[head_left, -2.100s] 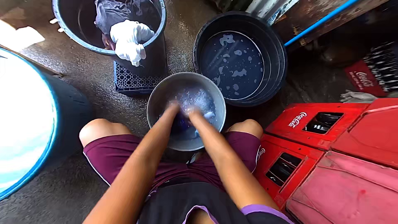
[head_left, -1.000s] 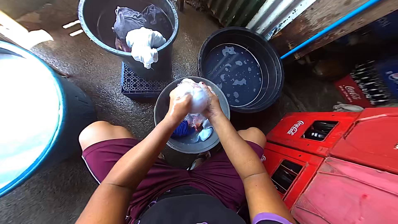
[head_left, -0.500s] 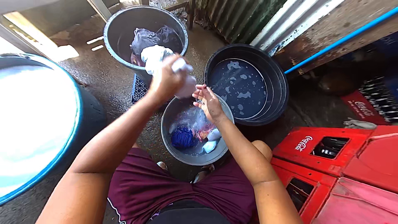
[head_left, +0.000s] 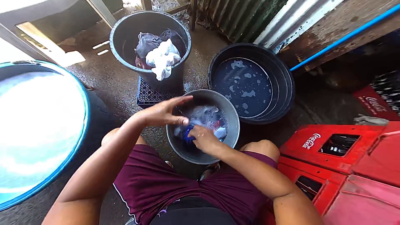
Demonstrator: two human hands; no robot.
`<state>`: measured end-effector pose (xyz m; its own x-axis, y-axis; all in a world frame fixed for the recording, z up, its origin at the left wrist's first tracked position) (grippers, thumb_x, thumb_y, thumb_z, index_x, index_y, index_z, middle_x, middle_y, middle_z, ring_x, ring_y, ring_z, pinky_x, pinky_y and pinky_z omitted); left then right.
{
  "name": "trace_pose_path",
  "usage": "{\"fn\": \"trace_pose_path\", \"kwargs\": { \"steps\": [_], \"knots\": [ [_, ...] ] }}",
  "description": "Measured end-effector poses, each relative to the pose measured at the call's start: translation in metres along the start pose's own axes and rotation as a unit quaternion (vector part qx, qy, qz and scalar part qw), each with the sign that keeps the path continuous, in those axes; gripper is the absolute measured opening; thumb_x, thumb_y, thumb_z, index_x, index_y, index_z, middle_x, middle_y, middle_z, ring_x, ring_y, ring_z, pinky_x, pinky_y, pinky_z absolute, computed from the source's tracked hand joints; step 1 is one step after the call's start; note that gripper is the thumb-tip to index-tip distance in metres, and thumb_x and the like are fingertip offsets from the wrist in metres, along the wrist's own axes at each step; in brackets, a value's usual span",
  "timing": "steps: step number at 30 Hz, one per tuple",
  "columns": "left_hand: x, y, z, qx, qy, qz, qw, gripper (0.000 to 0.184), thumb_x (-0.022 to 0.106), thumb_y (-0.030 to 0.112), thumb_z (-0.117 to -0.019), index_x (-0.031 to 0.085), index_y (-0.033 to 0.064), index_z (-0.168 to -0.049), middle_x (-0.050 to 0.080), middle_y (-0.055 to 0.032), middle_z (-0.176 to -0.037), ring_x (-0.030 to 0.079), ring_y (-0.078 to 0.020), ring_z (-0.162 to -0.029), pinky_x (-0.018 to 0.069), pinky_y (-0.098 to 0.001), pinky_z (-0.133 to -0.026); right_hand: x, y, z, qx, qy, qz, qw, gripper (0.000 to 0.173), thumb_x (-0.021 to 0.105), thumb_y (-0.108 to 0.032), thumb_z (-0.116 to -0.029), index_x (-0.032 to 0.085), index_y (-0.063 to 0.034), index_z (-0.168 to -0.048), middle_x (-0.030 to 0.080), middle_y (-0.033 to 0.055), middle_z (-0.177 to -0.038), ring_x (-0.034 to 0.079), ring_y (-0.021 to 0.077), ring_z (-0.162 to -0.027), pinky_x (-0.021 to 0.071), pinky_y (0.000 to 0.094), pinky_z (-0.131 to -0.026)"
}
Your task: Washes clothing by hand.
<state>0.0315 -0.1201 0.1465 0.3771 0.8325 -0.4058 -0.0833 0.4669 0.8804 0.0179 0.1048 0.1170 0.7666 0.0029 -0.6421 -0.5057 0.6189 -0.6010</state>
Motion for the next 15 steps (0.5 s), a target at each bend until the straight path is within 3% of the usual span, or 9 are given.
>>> {"fn": "trace_pose_path", "kwargs": {
  "steps": [2, 4, 6, 8, 10, 11, 12, 13, 15],
  "knots": [
    [0.02, -0.012, 0.012, 0.028, -0.048, 0.044, 0.997, 0.107, 0.076, 0.064, -0.073, 0.037, 0.0133, -0.159, 0.05, -0.0035, -0.155, 0.047, -0.0167, -0.142, 0.0414, -0.0414, -0.115, -0.027, -0.008, 0.026, -0.029, 0.101, -0.036, 0.994, 0.023, 0.062, -0.004, -0.0944, 0.076, -0.0009, -0.112, 0.071, 0.021, -0.112, 0.068, 0.0341, -0.109, 0.0534, 0.0504, -0.098],
    [0.036, -0.018, 0.016, 0.03, -0.052, 0.073, 0.996, 0.122, 0.078, 0.073, -0.0634, 0.033, 0.0151, -0.161, 0.046, -0.0016, -0.158, 0.042, -0.0126, -0.145, 0.0381, -0.0382, -0.118, -0.054, -0.015, 0.051, -0.083, 0.217, -0.069, 0.97, 0.015, 0.069, -0.003, -0.0883, 0.078, -0.0017, -0.1, 0.07, 0.014, -0.095, 0.069, 0.0244, -0.091, 0.0583, 0.0418, -0.082],
    [0.062, -0.017, 0.015, 0.033, -0.003, 0.108, 0.994, 0.131, 0.086, 0.065, -0.058, 0.027, 0.0133, -0.163, 0.036, -0.0063, -0.164, 0.037, -0.0151, -0.148, 0.0358, -0.0411, -0.118, -0.082, -0.029, 0.074, -0.134, 0.287, -0.098, 0.943, 0.017, 0.072, -0.003, -0.084, 0.077, -0.0028, -0.1, 0.07, 0.0073, -0.094, 0.067, 0.0125, -0.089, 0.058, 0.0277, -0.08],
    [0.091, -0.008, 0.008, 0.07, 0.082, 0.115, 0.988, 0.133, 0.091, 0.057, -0.06, 0.024, 0.0045, -0.162, 0.027, -0.015, -0.167, 0.032, -0.0227, -0.152, 0.0359, -0.0454, -0.12, -0.104, -0.043, 0.092, -0.183, 0.324, -0.161, 0.914, 0.019, 0.072, -0.002, -0.0838, 0.075, 0.0002, -0.102, 0.07, 0.0053, -0.098, 0.066, 0.0069, -0.095, 0.0571, 0.0204, -0.085],
    [0.111, 0.013, 0.0, 0.093, 0.194, 0.114, 0.97, 0.117, 0.093, 0.035, -0.0658, 0.032, -0.0013, -0.158, 0.035, -0.0184, -0.163, 0.037, -0.0266, -0.15, 0.0344, -0.0469, -0.12, -0.114, -0.051, 0.103, -0.228, 0.335, -0.265, 0.875, 0.019, 0.072, 0.0, -0.0867, 0.072, 0.0032, -0.105, 0.068, 0.004, -0.1, 0.066, 0.0063, -0.096, 0.0577, 0.0207, -0.085],
    [0.116, 0.022, -0.005, 0.1, 0.247, 0.1, 0.959, 0.103, 0.09, 0.025, -0.0694, 0.039, -0.0022, -0.154, 0.045, -0.0184, -0.156, 0.044, -0.0266, -0.144, 0.0366, -0.0469, -0.118, -0.115, -0.05, 0.104, -0.246, 0.336, -0.328, 0.848, 0.018, 0.07, 0.0, -0.0888, 0.071, 0.0017, -0.107, 0.068, 0.0017, -0.102, 0.065, 0.0052, -0.096, 0.0575, 0.0213, -0.084],
    [0.118, 0.026, -0.012, 0.111, 0.302, 0.084, 0.943, 0.084, 0.087, 0.021, -0.0724, 0.051, -0.0031, -0.145, 0.059, -0.0176, -0.141, 0.057, -0.0237, -0.13, 0.0447, -0.0436, -0.111, -0.113, -0.044, 0.103, -0.251, 0.337, -0.394, 0.817, 0.018, 0.066, -0.003, -0.0918, 0.071, -0.0032, -0.109, 0.069, -0.002, -0.103, 0.066, 0.0029, -0.095, 0.0581, 0.0206, -0.081],
    [0.118, 0.027, -0.018, 0.123, 0.348, 0.081, 0.926, 0.067, 0.085, 0.018, -0.0744, 0.059, -0.0037, -0.132, 0.067, -0.0156, -0.126, 0.064, -0.0188, -0.117, 0.051, -0.0383, -0.104, -0.11, -0.034, 0.1, -0.238, 0.349, -0.467, 0.777, 0.019, 0.062, -0.006, -0.0945, 0.072, -0.0096, -0.11, 0.071, -0.0052, -0.103, 0.067, 0.0011, -0.092, 0.059, 0.0199, -0.079],
    [0.106, 0.033, -0.026, 0.142, 0.398, 0.096, 0.901, 0.053, 0.083, 0.014, -0.0778, 0.063, -0.0047, -0.123, 0.068, -0.0135, -0.118, 0.066, -0.0129, -0.111, 0.0524, -0.0312, -0.101, -0.103, -0.003, 0.087, -0.164, 0.406, -0.603, 0.667, 0.022, 0.051, -0.014, -0.0978, 0.072, -0.0175, -0.105, 0.074, -0.0055, -0.097, 0.07, 0.0037, -0.088, 0.0609, 0.0249, -0.077]
  ]
}}
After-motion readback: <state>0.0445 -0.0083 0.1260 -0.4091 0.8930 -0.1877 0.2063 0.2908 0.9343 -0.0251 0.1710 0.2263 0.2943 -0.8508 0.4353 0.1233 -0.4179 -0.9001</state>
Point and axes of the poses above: each hand's wrist, its own z-axis away from the middle knuckle, its own x-axis out of the palm, y = z × x, the point moved 1 cm from there along -z, towards the middle knuckle
